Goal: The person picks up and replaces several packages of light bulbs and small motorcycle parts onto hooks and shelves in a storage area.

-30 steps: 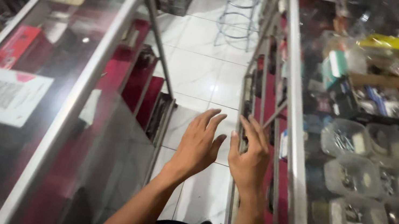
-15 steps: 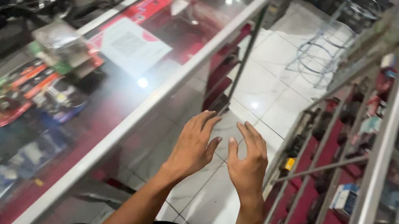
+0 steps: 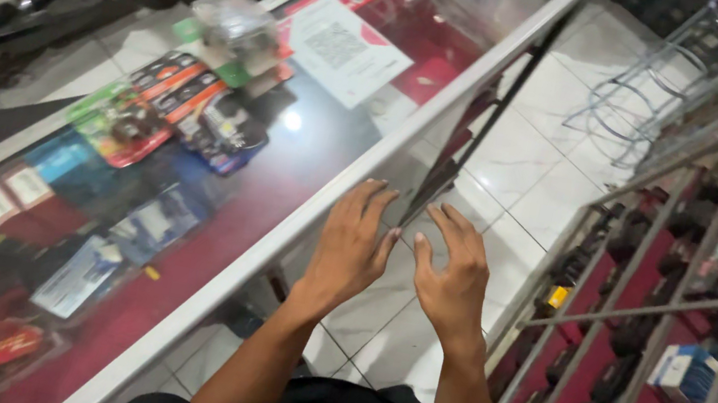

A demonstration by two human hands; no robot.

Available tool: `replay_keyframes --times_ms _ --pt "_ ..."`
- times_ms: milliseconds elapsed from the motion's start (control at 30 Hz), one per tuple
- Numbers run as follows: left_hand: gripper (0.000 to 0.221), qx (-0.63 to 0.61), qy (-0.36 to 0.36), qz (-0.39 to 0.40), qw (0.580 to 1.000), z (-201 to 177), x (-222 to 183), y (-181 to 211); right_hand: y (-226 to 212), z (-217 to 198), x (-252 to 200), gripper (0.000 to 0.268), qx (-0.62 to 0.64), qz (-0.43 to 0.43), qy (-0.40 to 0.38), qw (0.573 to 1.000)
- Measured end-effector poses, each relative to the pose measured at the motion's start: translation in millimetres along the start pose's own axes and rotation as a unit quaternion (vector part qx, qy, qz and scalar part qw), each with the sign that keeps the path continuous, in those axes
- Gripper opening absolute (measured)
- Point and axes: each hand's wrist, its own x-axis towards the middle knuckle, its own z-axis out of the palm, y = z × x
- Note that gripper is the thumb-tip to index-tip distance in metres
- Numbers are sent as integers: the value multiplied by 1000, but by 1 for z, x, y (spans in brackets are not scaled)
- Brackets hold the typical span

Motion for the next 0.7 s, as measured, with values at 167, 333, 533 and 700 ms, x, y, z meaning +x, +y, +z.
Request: replay_keyframes --times_ms 167,333,533,700 --pt "53 21 34 -64 997 -42 -18 -19 -33 31 8 39 28 -40 -38 998" --pt "52 53 81 -98 990 -75 -34 -41 -58 62 8 38 65 -59 -77 993" --pt "53 74 108 -159 979 -97 -46 -63 -68 95 12 37 84 -90 -121 985" --pt "53 120 145 -184 965 -108 -47 -75 -73 120 26 38 109 -118 -161 974"
